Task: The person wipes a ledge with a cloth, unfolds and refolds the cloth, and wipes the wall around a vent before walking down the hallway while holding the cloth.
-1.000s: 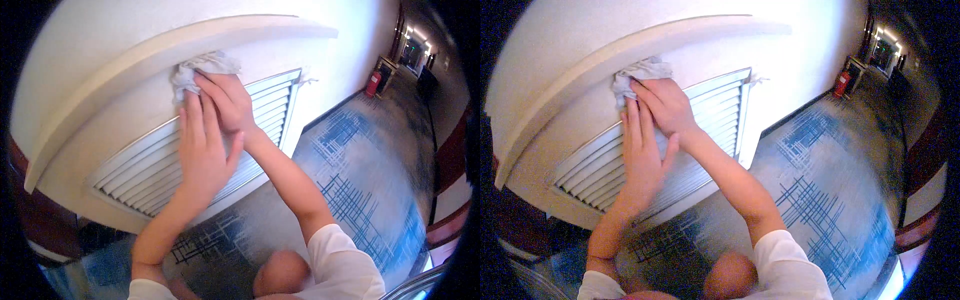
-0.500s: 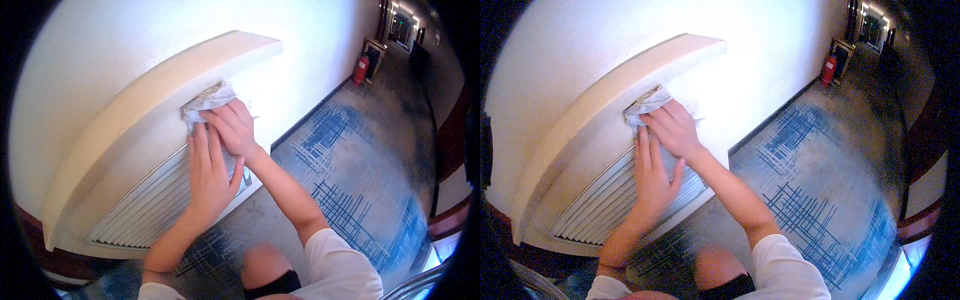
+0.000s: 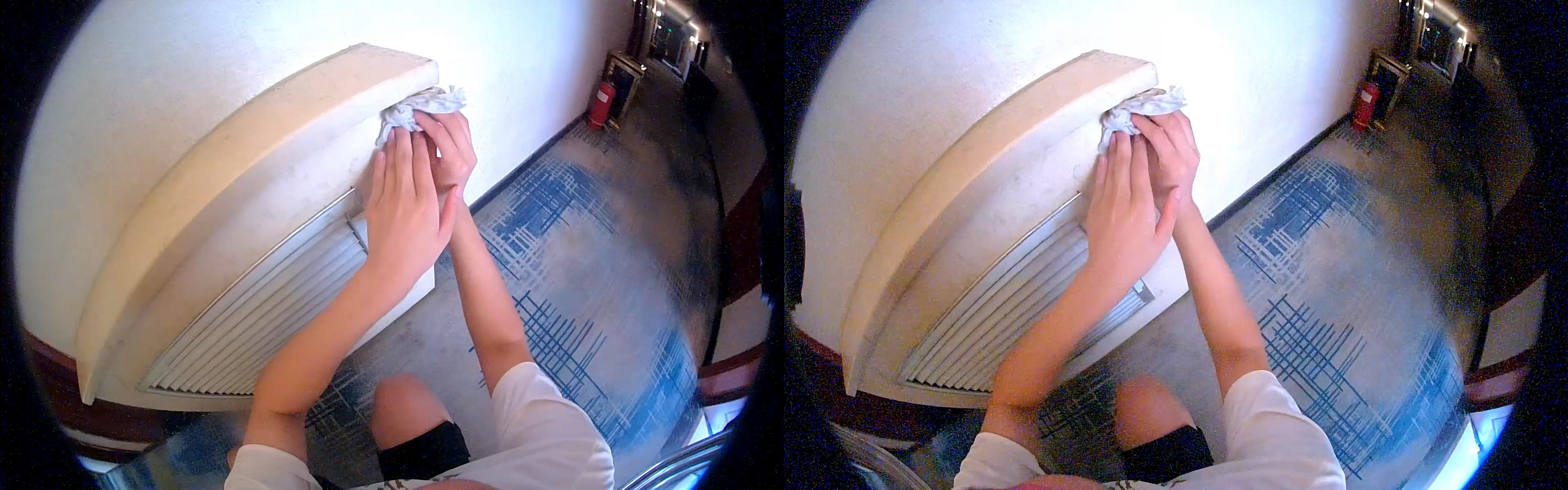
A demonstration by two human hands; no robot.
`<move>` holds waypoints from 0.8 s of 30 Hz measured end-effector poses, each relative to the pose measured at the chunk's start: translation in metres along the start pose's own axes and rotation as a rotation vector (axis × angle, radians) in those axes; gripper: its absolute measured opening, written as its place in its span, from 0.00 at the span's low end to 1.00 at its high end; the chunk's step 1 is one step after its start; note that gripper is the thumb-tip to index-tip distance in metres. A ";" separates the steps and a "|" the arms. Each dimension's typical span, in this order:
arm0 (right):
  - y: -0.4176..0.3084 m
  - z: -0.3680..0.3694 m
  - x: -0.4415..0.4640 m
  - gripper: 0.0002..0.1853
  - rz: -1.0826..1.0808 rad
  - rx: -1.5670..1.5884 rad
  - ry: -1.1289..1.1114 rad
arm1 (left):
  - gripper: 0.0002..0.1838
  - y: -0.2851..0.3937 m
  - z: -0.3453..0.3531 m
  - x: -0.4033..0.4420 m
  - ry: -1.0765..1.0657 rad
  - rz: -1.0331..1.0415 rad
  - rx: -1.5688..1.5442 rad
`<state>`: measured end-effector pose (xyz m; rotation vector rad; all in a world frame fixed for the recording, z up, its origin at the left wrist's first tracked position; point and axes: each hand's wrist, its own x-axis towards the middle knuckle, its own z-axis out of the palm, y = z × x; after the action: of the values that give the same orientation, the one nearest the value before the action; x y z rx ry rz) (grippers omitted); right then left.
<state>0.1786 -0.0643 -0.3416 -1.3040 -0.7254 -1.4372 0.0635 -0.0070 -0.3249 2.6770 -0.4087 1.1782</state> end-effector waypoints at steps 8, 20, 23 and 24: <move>-0.051 0.007 -0.022 0.20 -0.124 0.000 -0.261 | 0.40 -0.015 -0.042 -0.056 0.003 -0.165 0.059; 0.005 -0.018 0.004 0.18 0.029 0.041 -0.210 | 0.35 -0.003 -0.007 -0.005 -0.024 0.022 0.077; 0.008 -0.022 -0.024 0.19 0.084 0.023 -0.154 | 0.36 0.006 0.006 -0.014 -0.056 0.055 0.139; 0.009 -0.023 -0.034 0.20 0.099 0.011 -0.135 | 0.36 0.007 0.012 -0.021 -0.068 0.053 0.135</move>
<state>0.1754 -0.0788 -0.3810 -1.4192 -0.7460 -1.2732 0.0562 -0.0132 -0.3485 2.8453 -0.4269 1.1713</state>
